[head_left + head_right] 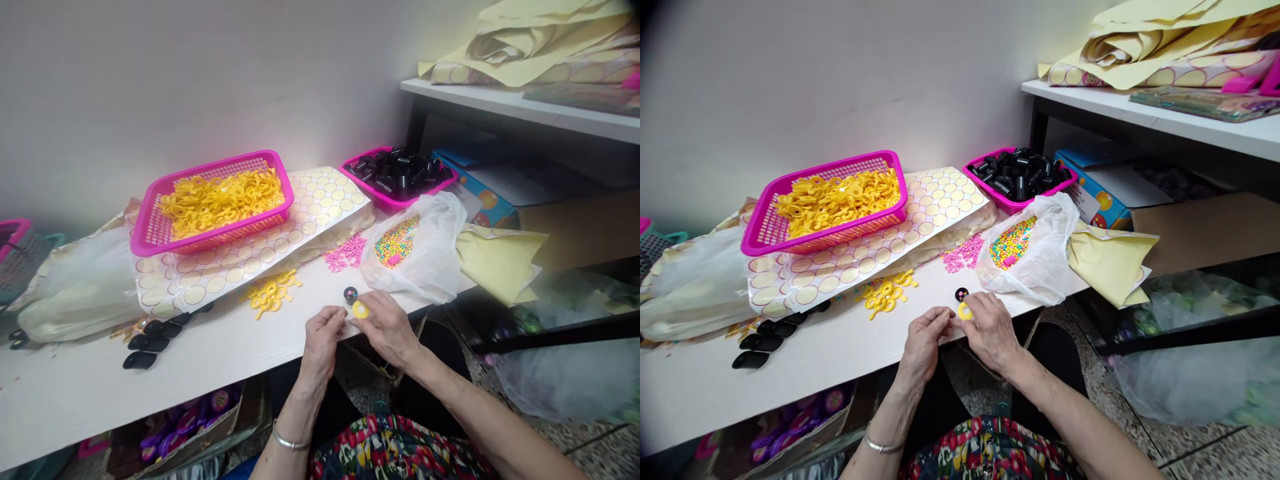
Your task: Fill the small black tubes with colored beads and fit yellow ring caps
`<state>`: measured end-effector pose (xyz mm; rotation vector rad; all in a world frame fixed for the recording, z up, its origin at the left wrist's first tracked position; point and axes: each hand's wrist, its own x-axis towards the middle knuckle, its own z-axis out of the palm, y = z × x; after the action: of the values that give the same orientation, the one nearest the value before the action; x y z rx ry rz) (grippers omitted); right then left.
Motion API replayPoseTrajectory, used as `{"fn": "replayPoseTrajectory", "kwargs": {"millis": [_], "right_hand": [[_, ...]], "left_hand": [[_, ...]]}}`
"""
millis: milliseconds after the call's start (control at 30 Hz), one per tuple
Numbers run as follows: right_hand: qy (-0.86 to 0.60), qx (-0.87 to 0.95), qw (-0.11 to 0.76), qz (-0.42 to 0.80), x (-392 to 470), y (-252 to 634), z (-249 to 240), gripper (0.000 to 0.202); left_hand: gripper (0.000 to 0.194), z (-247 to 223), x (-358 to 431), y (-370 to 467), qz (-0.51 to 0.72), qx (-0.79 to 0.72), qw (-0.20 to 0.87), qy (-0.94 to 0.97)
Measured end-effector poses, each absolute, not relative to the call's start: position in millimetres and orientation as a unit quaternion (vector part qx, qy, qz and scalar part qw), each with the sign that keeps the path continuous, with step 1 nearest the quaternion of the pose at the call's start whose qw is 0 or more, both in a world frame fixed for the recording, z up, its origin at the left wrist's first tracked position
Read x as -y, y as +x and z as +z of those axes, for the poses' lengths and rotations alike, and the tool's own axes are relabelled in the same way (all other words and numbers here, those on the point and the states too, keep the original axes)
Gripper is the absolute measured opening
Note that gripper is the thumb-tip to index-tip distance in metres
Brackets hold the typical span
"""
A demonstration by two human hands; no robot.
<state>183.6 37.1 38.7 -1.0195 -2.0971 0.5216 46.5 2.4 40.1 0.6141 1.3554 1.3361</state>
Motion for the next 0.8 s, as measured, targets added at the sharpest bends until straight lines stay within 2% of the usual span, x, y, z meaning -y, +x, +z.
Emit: {"fn": "replayPoseTrajectory", "kwargs": {"millis": [100, 267, 467, 600, 800], "right_hand": [[-0.409, 0.811, 0.368, 0.199, -60.2, 175.0, 32.2, 0.018], [-0.421, 0.841, 0.295, 0.167, -80.9, 163.7, 28.7, 0.015], [-0.418, 0.861, 0.248, 0.150, -82.9, 161.4, 28.4, 0.010], [-0.420, 0.859, 0.242, 0.162, -83.1, 161.3, 24.7, 0.003], [-0.426, 0.837, 0.269, 0.214, -82.1, 161.7, 20.3, 0.003]], "left_hand": [[0.025, 28.0, -19.3, 37.7, 0.572, -0.602, 0.497, 0.252], [0.026, 18.0, -38.0, 32.1, 0.575, -0.609, 0.479, 0.264], [0.021, 15.8, -44.8, 36.0, 0.566, -0.609, 0.462, 0.308], [0.022, 8.6, -49.8, 39.3, 0.549, -0.607, 0.443, 0.367], [0.021, 8.6, -53.3, 42.4, 0.532, -0.623, 0.423, 0.387]]}}
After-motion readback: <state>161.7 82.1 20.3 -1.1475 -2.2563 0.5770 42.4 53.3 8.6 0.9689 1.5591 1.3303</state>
